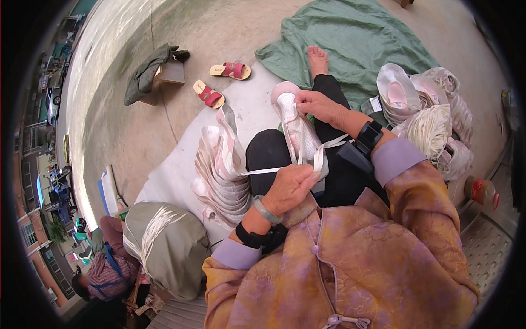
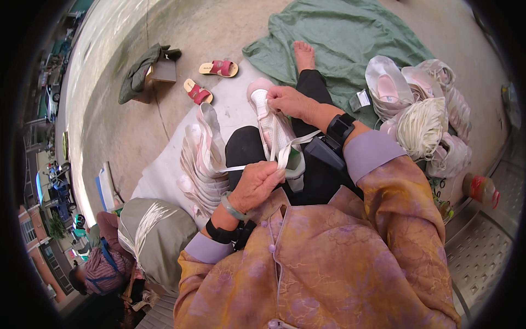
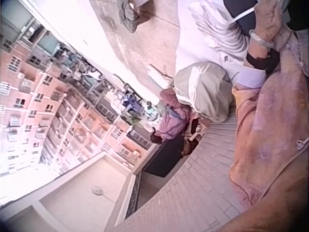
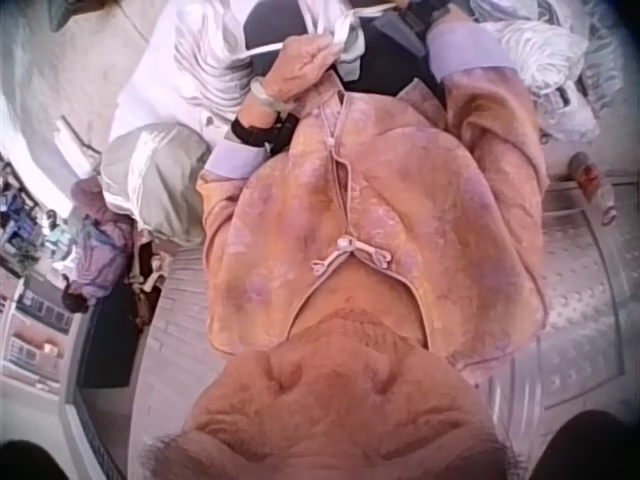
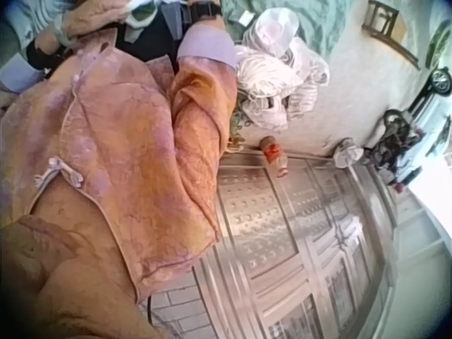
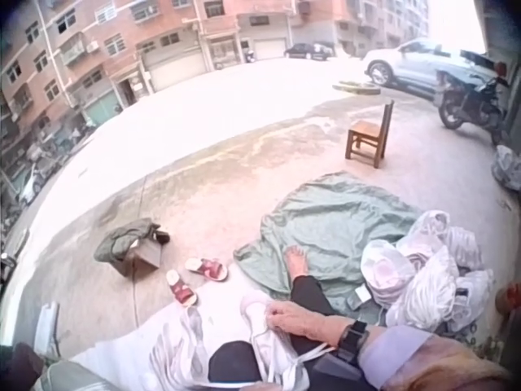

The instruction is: The recorder is lacing a shoe by hand while sitting on the ground.

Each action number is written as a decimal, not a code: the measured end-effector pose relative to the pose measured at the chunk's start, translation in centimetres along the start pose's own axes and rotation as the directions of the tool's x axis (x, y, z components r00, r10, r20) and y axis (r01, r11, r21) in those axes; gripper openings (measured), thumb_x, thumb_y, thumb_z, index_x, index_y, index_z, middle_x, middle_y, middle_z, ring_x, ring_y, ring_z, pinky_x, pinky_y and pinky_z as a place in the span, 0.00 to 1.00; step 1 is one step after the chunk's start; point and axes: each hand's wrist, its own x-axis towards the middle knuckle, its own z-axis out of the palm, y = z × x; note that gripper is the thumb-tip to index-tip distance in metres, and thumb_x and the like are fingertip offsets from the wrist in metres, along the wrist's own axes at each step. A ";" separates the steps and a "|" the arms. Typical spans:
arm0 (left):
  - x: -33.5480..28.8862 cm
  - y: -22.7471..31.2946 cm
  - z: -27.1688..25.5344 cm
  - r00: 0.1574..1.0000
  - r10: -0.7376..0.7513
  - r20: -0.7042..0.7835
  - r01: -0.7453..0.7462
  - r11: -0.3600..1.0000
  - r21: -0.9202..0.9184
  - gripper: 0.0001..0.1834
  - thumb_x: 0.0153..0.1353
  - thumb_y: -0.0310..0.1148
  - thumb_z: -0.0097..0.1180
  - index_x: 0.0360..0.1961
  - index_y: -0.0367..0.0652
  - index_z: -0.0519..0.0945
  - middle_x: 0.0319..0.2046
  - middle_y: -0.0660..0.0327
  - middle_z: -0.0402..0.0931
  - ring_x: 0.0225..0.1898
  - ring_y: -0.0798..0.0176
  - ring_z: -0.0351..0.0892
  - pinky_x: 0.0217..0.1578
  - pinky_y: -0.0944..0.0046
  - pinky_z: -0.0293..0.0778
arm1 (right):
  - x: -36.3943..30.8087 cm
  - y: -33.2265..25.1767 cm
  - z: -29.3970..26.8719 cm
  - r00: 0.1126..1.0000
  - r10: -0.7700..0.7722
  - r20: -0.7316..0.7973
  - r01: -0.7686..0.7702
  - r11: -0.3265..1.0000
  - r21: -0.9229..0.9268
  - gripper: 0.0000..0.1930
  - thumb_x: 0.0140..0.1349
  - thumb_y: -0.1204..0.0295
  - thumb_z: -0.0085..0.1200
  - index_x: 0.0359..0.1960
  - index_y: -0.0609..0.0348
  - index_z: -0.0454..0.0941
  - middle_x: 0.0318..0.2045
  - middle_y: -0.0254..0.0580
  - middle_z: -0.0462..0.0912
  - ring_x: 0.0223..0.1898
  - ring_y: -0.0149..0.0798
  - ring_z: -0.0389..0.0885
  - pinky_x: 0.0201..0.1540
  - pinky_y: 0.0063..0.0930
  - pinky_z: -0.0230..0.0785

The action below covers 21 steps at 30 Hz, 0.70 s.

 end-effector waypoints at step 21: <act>-0.2 1.8 -1.1 0.993 -0.102 0.058 0.115 0.945 -0.306 0.15 0.64 0.34 0.43 0.26 0.34 0.74 0.19 0.62 0.73 0.23 0.71 0.71 0.28 0.71 0.69 | -1.7 -0.2 -0.9 0.961 -0.185 0.204 0.274 0.578 -0.768 0.29 0.36 0.59 0.64 0.42 0.55 0.68 0.35 0.43 0.75 0.41 0.45 0.73 0.41 0.35 0.63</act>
